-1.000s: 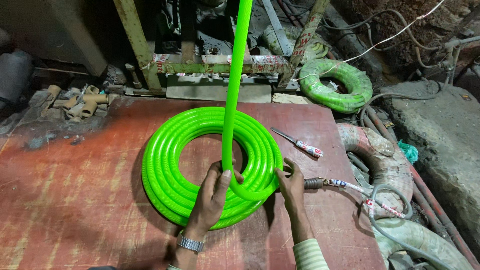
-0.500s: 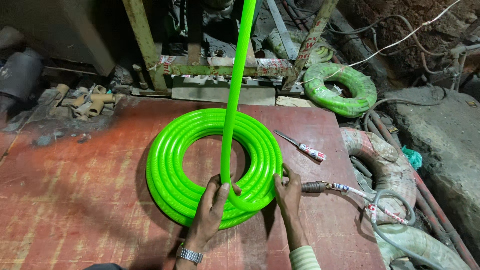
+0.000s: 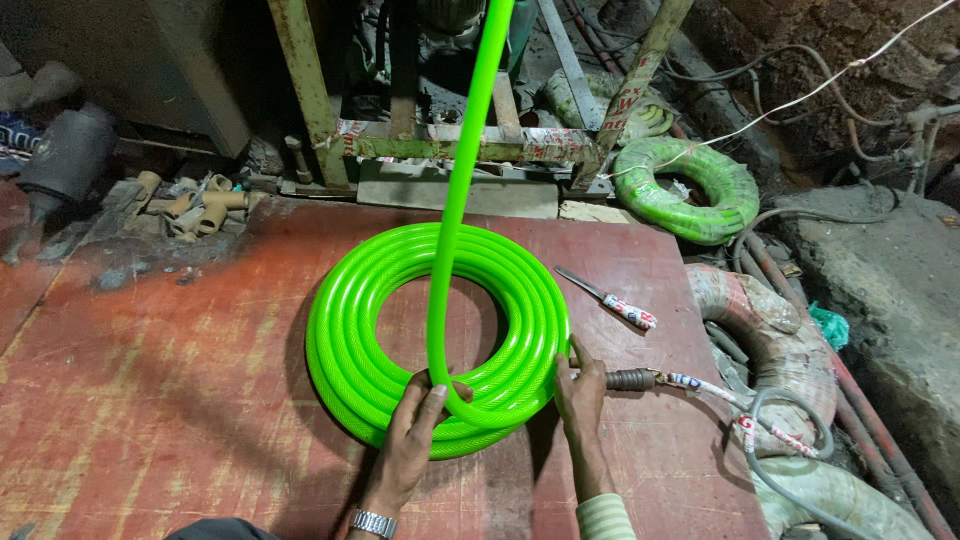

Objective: The person coils a green hose by hand on a wooden board.

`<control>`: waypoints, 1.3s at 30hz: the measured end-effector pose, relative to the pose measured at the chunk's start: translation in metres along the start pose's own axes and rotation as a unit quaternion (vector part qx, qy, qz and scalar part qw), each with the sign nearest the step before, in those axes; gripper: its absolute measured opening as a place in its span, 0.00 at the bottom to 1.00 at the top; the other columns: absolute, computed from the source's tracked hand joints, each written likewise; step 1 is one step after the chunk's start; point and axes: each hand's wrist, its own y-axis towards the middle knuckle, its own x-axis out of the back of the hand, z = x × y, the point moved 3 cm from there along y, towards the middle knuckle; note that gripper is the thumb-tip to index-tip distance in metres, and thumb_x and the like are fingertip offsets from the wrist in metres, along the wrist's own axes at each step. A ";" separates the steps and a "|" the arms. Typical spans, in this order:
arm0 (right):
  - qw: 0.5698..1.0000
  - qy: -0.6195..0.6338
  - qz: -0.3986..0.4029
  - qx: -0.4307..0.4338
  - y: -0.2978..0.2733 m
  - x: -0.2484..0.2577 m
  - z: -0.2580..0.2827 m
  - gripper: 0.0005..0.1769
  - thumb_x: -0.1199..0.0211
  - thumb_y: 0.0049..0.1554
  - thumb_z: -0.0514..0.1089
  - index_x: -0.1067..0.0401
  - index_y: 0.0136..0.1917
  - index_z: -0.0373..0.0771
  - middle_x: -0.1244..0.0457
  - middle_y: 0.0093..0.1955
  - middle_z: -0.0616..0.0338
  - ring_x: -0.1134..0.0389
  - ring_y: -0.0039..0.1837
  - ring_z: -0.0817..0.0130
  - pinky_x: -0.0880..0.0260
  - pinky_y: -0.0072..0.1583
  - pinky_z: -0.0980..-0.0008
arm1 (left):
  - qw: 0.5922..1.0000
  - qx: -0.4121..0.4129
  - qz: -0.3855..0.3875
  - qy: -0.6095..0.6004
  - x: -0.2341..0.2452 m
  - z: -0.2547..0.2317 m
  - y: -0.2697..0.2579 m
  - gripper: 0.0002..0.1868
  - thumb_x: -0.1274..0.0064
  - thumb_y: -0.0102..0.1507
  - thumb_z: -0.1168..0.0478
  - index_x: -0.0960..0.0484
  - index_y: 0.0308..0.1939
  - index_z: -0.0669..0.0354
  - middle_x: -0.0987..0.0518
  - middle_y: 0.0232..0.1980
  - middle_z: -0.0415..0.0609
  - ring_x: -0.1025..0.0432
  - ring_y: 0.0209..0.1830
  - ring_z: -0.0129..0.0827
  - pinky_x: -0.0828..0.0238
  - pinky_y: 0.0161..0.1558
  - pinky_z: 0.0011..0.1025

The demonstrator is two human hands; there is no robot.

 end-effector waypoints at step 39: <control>0.991 0.108 -0.047 -0.059 -0.090 -0.013 0.003 0.41 0.33 0.52 0.54 0.38 0.76 0.42 0.41 0.60 0.43 0.25 0.53 0.57 0.30 0.61 0.65 | 0.984 0.019 -0.077 0.158 0.048 0.024 -0.021 0.11 0.47 0.53 0.59 0.10 0.31 0.55 0.11 0.39 0.42 0.22 0.45 0.31 0.34 0.54 0.29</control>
